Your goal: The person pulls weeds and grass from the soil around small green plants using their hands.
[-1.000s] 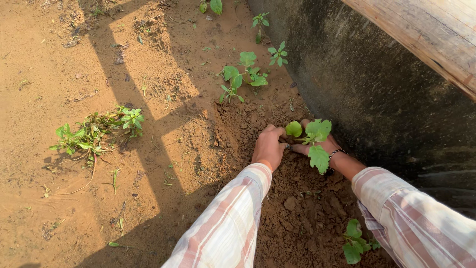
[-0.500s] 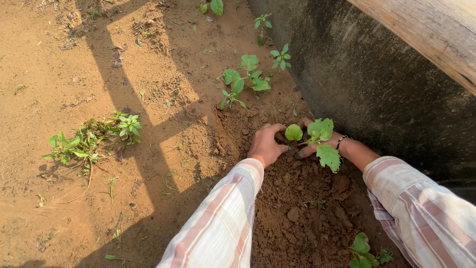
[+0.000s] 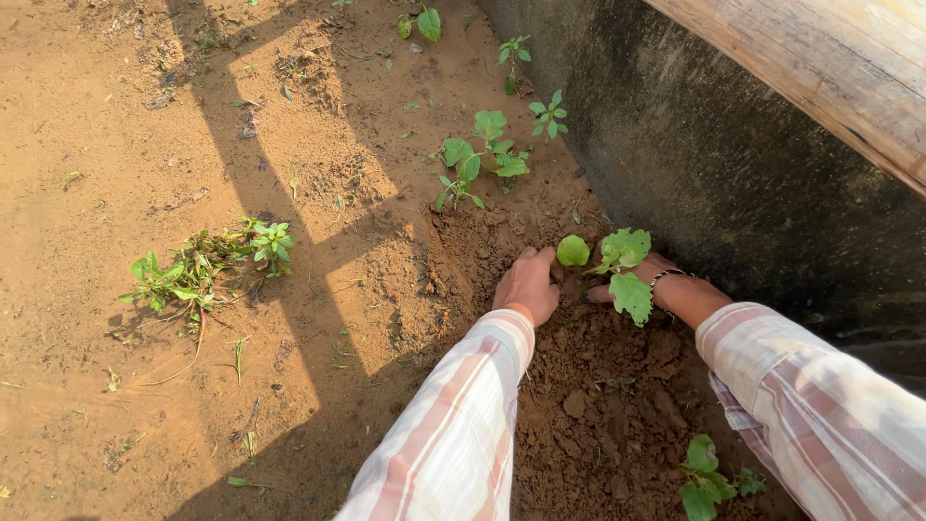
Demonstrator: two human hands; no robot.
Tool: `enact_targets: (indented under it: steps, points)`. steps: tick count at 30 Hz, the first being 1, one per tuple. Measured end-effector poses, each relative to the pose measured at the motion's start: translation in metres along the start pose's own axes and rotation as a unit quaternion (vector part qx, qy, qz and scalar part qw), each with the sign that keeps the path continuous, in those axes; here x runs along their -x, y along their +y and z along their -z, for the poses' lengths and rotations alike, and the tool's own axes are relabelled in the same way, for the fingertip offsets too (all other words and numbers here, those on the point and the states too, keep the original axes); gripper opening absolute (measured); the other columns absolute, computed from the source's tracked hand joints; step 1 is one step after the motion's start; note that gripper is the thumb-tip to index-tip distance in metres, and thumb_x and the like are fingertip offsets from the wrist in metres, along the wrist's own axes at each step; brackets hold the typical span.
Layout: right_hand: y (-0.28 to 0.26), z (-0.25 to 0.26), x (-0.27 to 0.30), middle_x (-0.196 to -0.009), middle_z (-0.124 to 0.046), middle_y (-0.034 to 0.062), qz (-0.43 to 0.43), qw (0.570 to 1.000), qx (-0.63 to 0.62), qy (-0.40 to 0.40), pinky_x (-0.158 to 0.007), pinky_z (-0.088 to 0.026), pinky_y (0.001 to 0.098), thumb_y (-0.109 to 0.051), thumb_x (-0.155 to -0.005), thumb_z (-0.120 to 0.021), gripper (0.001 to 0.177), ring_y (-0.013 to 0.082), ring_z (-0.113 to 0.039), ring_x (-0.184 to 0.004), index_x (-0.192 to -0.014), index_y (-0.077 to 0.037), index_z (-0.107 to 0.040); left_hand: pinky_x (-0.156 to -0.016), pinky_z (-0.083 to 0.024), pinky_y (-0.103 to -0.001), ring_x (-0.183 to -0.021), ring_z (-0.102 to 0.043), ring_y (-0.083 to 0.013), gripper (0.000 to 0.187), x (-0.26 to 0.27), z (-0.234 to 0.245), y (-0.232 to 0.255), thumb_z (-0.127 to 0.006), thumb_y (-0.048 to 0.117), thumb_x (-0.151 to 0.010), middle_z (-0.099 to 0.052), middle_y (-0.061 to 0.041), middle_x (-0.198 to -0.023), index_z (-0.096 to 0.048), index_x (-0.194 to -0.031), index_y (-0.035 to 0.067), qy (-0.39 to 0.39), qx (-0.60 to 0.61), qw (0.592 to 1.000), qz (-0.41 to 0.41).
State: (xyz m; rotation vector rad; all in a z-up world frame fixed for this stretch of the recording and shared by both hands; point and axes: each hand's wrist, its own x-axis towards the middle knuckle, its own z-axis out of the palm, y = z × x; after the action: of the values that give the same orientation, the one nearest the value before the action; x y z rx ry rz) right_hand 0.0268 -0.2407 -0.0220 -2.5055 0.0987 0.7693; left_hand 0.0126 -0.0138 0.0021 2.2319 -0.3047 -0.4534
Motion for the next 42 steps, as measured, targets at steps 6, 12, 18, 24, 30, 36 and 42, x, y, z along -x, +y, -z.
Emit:
enact_targets:
  steps: [6,12,18,24,30,36,42]
  points:
    - [-0.004,-0.005,0.004,-0.141,-0.062,0.0197,-0.132,0.966,0.144,-0.167,-0.102,-0.051,0.0417,-0.031,-0.080,-0.080,0.070,0.0310,-0.065,-0.123,-0.140,-0.005,-0.055,-0.099,-0.052,-0.044,-0.110,-0.065,-0.0327,0.026,-0.014,-0.001,-0.038,-0.077,0.020,-0.081,-0.066,-0.016,-0.115,-0.071,-0.102,0.007,-0.096,-0.083,0.992,-0.024]
    - [-0.045,-0.010,0.029,-0.144,-0.064,0.0322,-0.193,0.930,-0.116,-0.291,-0.101,-0.055,0.0412,-0.027,-0.085,-0.076,0.066,0.0370,-0.070,-0.125,-0.140,0.004,-0.057,-0.096,-0.055,-0.042,-0.104,-0.071,-0.0303,0.038,-0.032,-0.003,-0.061,-0.079,0.027,-0.079,-0.075,-0.016,-0.113,-0.074,-0.110,0.007,-0.148,-0.099,0.984,-0.030]
    - [-0.109,-0.012,0.020,-0.137,-0.063,0.0146,0.079,0.971,-0.219,-0.052,-0.107,-0.053,0.0391,-0.006,-0.072,-0.079,0.071,0.0289,-0.063,-0.125,-0.138,-0.009,-0.055,-0.094,-0.059,-0.045,-0.105,-0.072,-0.0367,0.039,-0.014,0.027,-0.058,-0.057,0.010,-0.094,-0.062,-0.019,-0.130,-0.065,-0.132,0.008,0.017,0.040,0.998,0.051]
    - [-0.121,-0.028,-0.018,-0.125,-0.068,0.0139,0.096,0.984,0.146,-0.023,-0.099,-0.053,0.0426,-0.014,-0.071,-0.085,0.062,0.0327,-0.065,-0.117,-0.127,-0.008,-0.062,-0.103,-0.050,-0.046,-0.122,-0.057,-0.0379,0.037,0.027,0.060,-0.023,-0.069,0.015,-0.088,-0.046,-0.020,-0.137,-0.066,-0.122,0.001,0.014,-0.083,0.996,-0.008]
    - [-0.070,-0.015,-0.025,-0.113,-0.078,0.0133,0.054,0.990,0.126,-0.008,-0.088,-0.059,0.0418,-0.007,-0.083,-0.063,0.032,0.0293,-0.074,-0.103,-0.111,-0.011,-0.079,-0.110,-0.049,-0.043,-0.125,-0.060,-0.0318,0.024,0.066,0.025,0.001,-0.069,0.023,-0.085,-0.063,-0.014,-0.121,-0.079,-0.106,0.017,-0.143,-0.150,0.966,-0.157]
    - [-0.084,-0.008,-0.011,-0.116,-0.078,0.0059,0.029,0.990,0.129,-0.047,-0.085,-0.062,0.0375,-0.001,-0.083,-0.060,0.038,0.0232,-0.077,-0.102,-0.110,-0.016,-0.081,-0.103,-0.047,-0.050,-0.126,-0.050,-0.0379,0.051,0.060,-0.033,0.015,-0.087,0.028,-0.065,-0.059,-0.015,-0.122,-0.074,-0.113,0.019,-0.257,-0.181,0.930,-0.193]
    - [-0.094,-0.013,-0.033,-0.117,-0.075,0.0121,0.095,0.975,0.200,-0.022,-0.094,-0.054,0.0425,-0.004,-0.084,-0.065,0.036,0.0293,-0.069,-0.109,-0.116,-0.013,-0.077,-0.097,-0.055,-0.045,-0.110,-0.065,-0.0304,0.045,-0.006,-0.017,-0.026,-0.086,0.021,-0.061,-0.076,-0.010,-0.107,-0.076,-0.104,0.013,-0.250,-0.116,0.957,-0.094]
